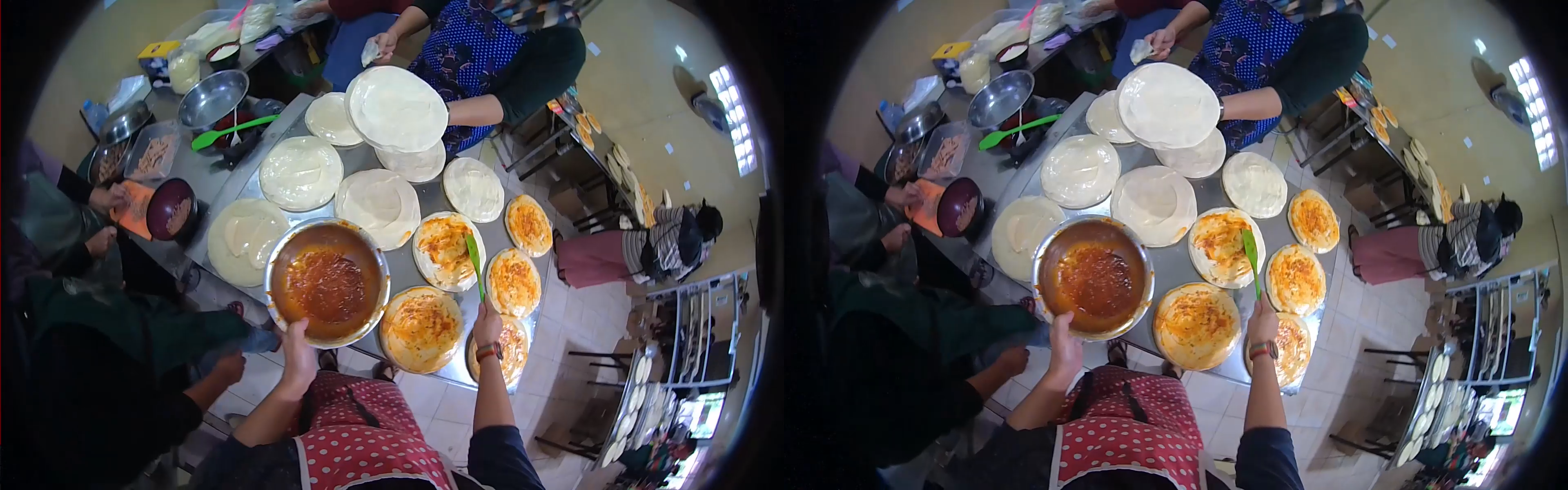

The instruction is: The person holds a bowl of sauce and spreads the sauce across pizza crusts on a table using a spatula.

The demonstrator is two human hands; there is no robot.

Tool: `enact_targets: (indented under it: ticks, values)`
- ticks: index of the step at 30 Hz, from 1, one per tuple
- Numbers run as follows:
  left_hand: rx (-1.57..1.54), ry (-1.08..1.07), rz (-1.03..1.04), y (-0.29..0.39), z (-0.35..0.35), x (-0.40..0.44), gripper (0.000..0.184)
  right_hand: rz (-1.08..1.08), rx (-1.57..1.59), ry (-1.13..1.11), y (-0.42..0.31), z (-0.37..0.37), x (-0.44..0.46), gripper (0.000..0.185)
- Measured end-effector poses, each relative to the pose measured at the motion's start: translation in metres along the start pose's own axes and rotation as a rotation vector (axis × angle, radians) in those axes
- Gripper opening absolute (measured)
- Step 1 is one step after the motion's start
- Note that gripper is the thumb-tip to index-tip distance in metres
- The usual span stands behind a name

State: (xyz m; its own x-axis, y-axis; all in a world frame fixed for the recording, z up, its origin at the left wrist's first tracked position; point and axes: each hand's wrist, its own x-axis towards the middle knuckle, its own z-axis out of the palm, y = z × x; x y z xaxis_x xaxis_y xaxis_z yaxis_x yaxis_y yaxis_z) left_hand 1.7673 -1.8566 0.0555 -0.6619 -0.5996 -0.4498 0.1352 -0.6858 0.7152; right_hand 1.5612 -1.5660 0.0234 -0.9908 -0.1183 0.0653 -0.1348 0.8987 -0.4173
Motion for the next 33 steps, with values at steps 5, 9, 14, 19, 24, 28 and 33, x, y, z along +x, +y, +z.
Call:
enact_targets:
  ticks: [5, 9, 14, 19, 24, 28, 33]
  values:
    - [-0.045, 0.112, 0.030, -0.003, -0.008, -0.024, 0.036, -0.214, -0.104, -0.196, -0.006, 0.024, -0.008, 0.029]
    - [-0.157, 0.175, 0.051, -0.013, -0.001, -0.048, 0.035, -0.362, -0.045, -0.233, -0.010, -0.013, -0.013, 0.029]
    - [-0.187, 0.301, 0.143, -0.033, 0.024, -0.075, 0.035, -0.409, -0.110, -0.243, 0.005, -0.009, 0.064, 0.027]
    - [-0.204, 0.383, 0.258, -0.067, 0.028, -0.100, 0.039, -0.669, -0.255, -0.296, 0.064, -0.041, 0.050, 0.027]
    - [-0.257, 0.526, 0.296, -0.079, 0.056, -0.135, 0.036, -0.658, -0.238, -0.283, 0.085, -0.090, 0.062, 0.029]
    - [-0.234, 0.509, 0.338, -0.095, 0.072, -0.144, 0.037, -0.754, -0.176, -0.289, 0.057, -0.050, 0.072, 0.030]
    - [-0.230, 0.435, 0.313, -0.105, 0.090, -0.152, 0.036, -0.602, -0.194, -0.221, 0.065, 0.007, 0.131, 0.024]
